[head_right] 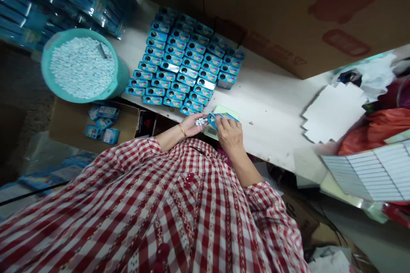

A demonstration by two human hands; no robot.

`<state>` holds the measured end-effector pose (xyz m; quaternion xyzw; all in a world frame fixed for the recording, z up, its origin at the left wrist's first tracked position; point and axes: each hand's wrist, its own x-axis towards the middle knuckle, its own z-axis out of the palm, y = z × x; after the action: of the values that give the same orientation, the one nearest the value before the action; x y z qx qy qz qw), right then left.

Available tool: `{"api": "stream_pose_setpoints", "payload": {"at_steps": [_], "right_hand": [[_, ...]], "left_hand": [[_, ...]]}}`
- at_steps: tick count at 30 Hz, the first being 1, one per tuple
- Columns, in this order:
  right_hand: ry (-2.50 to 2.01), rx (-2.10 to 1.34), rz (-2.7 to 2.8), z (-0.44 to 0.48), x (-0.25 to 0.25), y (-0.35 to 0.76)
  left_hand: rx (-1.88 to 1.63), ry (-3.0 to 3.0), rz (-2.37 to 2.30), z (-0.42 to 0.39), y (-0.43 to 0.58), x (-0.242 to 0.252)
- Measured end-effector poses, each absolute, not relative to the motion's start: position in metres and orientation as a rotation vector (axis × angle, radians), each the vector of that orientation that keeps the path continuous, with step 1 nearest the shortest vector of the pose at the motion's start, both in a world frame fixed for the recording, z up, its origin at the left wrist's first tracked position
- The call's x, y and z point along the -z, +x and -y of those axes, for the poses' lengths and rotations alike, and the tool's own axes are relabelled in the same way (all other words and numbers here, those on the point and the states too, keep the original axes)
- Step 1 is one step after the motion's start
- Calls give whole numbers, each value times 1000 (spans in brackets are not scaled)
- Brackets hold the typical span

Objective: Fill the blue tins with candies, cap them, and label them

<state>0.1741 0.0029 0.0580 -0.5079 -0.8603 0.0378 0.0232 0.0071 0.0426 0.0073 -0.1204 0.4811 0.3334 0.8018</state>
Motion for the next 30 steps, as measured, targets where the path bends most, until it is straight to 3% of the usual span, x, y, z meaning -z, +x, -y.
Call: {"api": "stream_pose_setpoints", "payload": {"at_steps": [10,18,24,30], "right_hand": [[-1645,-418,2128,-26,-14,208],[-1576,-664,2024,-25,37,221],[-1701,-614,1764,-11,28,247],[-1858,-484,1417,7,16,278]], "left_hand": [[-672,-208,-1046,-46,-13,-7],[-713,-258,-1108,-27,-43,-4],[-754,-253,-1080,-24,-59,-15],[-1174,-173,-1117,-65,-135,-48]]}}
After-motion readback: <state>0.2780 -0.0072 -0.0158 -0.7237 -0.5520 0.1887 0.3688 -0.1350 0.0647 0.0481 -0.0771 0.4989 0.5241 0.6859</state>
